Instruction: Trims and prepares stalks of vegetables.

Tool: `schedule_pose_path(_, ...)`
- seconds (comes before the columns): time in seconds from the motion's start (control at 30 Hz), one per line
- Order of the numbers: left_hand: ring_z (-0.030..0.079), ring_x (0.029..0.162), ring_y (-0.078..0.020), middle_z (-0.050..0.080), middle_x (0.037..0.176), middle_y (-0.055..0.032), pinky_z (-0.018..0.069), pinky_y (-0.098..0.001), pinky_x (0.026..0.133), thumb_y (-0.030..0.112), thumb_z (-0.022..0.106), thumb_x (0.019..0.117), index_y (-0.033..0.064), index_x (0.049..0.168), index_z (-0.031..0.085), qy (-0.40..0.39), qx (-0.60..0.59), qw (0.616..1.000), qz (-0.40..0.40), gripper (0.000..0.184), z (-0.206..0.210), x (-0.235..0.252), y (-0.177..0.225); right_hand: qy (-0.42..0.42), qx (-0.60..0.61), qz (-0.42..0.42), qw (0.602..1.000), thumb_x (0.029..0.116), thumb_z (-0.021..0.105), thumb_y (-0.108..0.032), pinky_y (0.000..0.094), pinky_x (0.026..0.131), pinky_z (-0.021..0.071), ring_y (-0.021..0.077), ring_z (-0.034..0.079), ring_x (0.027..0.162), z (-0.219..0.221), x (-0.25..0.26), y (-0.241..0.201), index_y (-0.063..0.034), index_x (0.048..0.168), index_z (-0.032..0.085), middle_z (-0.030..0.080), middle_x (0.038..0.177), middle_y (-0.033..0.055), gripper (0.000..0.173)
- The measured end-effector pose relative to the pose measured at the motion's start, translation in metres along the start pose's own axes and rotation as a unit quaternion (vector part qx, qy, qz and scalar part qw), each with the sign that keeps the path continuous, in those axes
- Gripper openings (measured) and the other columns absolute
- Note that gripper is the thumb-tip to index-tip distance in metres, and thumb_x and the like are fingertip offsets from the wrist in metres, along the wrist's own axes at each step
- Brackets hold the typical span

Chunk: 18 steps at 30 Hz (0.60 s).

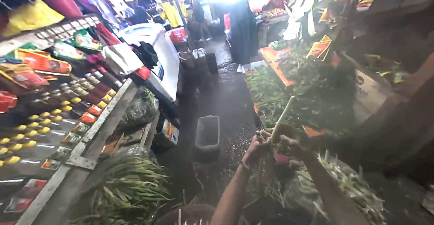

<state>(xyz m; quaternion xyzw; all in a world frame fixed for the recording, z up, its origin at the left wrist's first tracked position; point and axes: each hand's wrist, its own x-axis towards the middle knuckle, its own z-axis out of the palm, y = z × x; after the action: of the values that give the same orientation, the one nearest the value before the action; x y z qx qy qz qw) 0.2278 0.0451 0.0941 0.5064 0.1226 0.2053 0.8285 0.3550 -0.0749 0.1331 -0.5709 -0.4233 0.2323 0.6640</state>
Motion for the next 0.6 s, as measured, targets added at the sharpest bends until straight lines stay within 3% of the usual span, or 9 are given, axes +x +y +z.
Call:
schedule_pose_path(0.2, 0.065, 0.07, -0.0062, 0.067, 0.082, 0.0018, 0.0567, -0.0247, 0.068, -0.001, 0.054, 0.0928, 0.0033, 0.109, 0.057, 0.003, 0.003, 1.0, 0.017, 0.018, 0.004, -0.001, 0.0, 0.018, -0.009, 0.021, 1.0, 0.0859, 0.055, 0.009, 0.0261, 0.088, 0.0598, 0.0088, 0.072, 0.097, 0.006, -0.002, -0.009, 0.0076, 0.127, 0.059, 0.075, 0.108, 0.0064, 0.041)
schedule_pose_path(0.3, 0.065, 0.073, -0.0064, 0.068, 0.084, 0.0016, 0.0567, -0.0253, 0.07, -0.002, 0.055, 0.0926, 0.0034, 0.111, 0.059, -0.002, 0.004, 1.0, 0.03, 0.019, -0.001, 0.001, -0.005, 0.002, -0.001, -0.004, 1.0, 0.0855, 0.057, 0.007, 0.0288, 0.088, 0.0604, 0.012, 0.072, 0.098, 0.004, -0.003, -0.005, 0.0085, 0.129, 0.057, 0.074, 0.11, 0.0086, 0.044)
schedule_pose_path(0.43, 0.065, 0.073, -0.0059, 0.068, 0.084, 0.0021, 0.0564, -0.0247, 0.069, 0.0, 0.054, 0.0941, 0.0031, 0.112, 0.057, 0.001, 0.009, 1.0, 0.028, 0.018, 0.002, -0.001, -0.004, -0.011, 0.003, 0.032, 0.999, 0.0842, 0.062, 0.009, 0.0284, 0.087, 0.0601, 0.0119, 0.071, 0.096, 0.006, -0.004, -0.009, 0.0079, 0.133, 0.052, 0.073, 0.108, 0.0083, 0.05)
schedule_pose_path(0.53, 0.065, 0.075, -0.005, 0.068, 0.088, 0.0, 0.056, -0.0232, 0.07, 0.004, 0.064, 0.092, -0.0004, 0.116, 0.058, 0.017, 0.08, 0.995, 0.048, 0.025, 0.009, -0.005, 0.002, 0.005, 0.019, 0.007, 1.0, 0.0824, 0.062, 0.01, 0.0285, 0.086, 0.0609, 0.0111, 0.072, 0.094, 0.006, -0.004, -0.003, 0.0074, 0.13, 0.053, 0.073, 0.105, 0.0061, 0.048)
schedule_pose_path(0.6, 0.066, 0.083, -0.0072, 0.069, 0.095, -0.0059, 0.057, -0.0253, 0.078, 0.002, 0.072, 0.0868, -0.0063, 0.116, 0.058, 0.027, 0.188, 0.977, 0.095, 0.033, 0.012, -0.005, 0.005, 0.021, 0.011, -0.005, 1.0, 0.0824, 0.065, 0.007, 0.0294, 0.085, 0.0616, 0.0116, 0.072, 0.094, 0.007, -0.004, 0.0, 0.0073, 0.129, 0.055, 0.074, 0.104, 0.0063, 0.047)
